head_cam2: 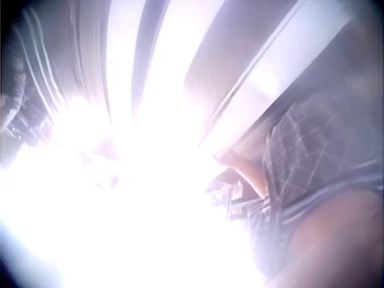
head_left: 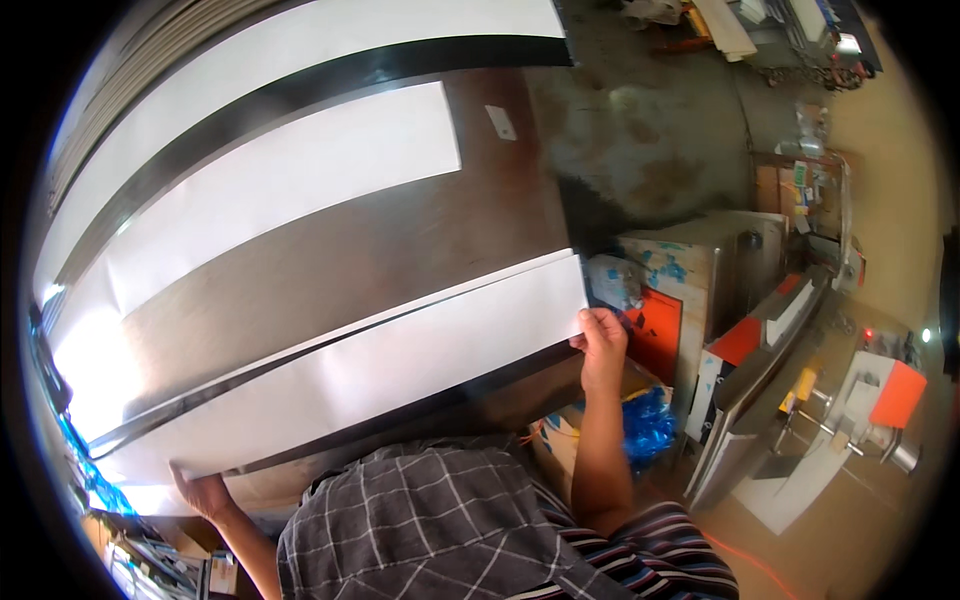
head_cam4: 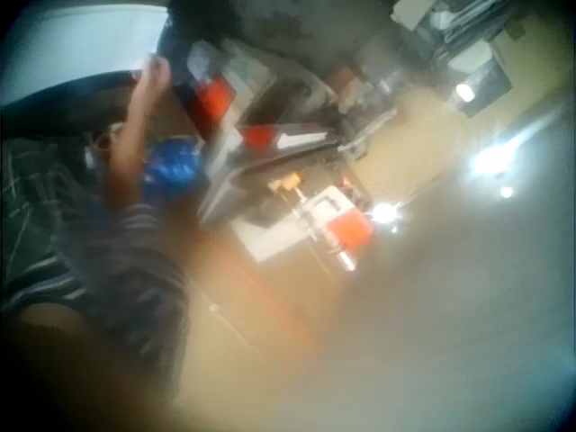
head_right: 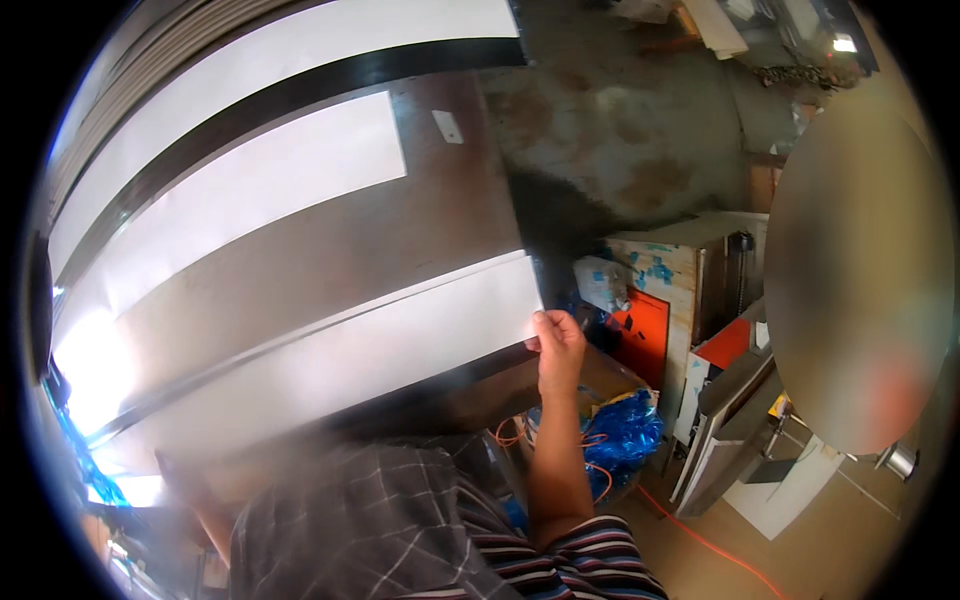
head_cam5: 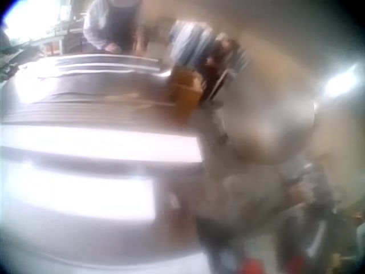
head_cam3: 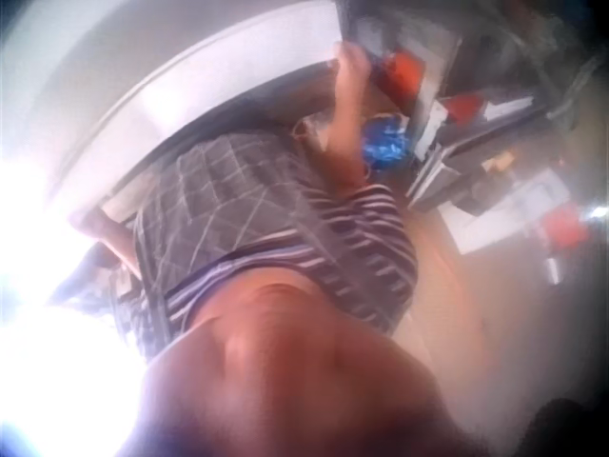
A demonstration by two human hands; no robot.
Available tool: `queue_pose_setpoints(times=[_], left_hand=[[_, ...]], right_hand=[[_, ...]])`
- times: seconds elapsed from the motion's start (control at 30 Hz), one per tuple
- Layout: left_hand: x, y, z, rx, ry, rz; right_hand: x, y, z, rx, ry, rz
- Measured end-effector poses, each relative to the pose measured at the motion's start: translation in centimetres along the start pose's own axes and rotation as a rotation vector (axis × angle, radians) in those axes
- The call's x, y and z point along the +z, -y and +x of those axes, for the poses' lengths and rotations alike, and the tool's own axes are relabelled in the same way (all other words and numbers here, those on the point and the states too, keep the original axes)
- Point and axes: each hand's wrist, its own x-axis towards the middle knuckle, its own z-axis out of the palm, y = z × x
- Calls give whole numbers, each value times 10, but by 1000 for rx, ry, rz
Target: The person applies white and black adhesive strips to a large curved metallic surface. They peel off backing, align, and smooth each strip by hand, occasionally lifting and repositioning sections to ensure adhesion.
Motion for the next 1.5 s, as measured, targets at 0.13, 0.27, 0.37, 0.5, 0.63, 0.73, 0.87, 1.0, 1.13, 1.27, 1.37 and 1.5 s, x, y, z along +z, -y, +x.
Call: queue_pose_setpoints(times=[0.13,0.27,0.37,0.5,0.63,0.73,0.87,1.0,1.13,1.27,1.37,1.5], left_hand=[[47,28,-22,-78,-163,-95],[86,28,-25,26,0,-182],[97,18,-29,-23,35,-159],[101,13,-33,84,-125,65],[97,-23,-26,223,-10,184],[66,-65,5,269,-36,233],[34,-111,36,285,-189,229],[31,-132,54,296,-277,303],[7,-141,77,299,-482,275],[-2,-140,89,239,-662,328],[-1,-139,93,252,-697,313],[-1,-138,96,268,-716,321]], right_hand=[[-4,3,8,-91,-121,-167],[-11,-4,7,-75,-168,-237],[-12,-12,-1,-50,-187,-236],[-27,-8,22,-68,-168,-259],[-22,-8,27,-46,-169,-296],[-24,-11,28,-45,-167,-274],[-21,-6,29,-55,-152,-295],[-25,-9,33,-82,-157,-355],[-25,-8,34,-72,-153,-342],[-36,-14,39,-67,-167,-381],[-28,-10,34,-76,-156,-399],[-32,-13,39,-61,-168,-403]])
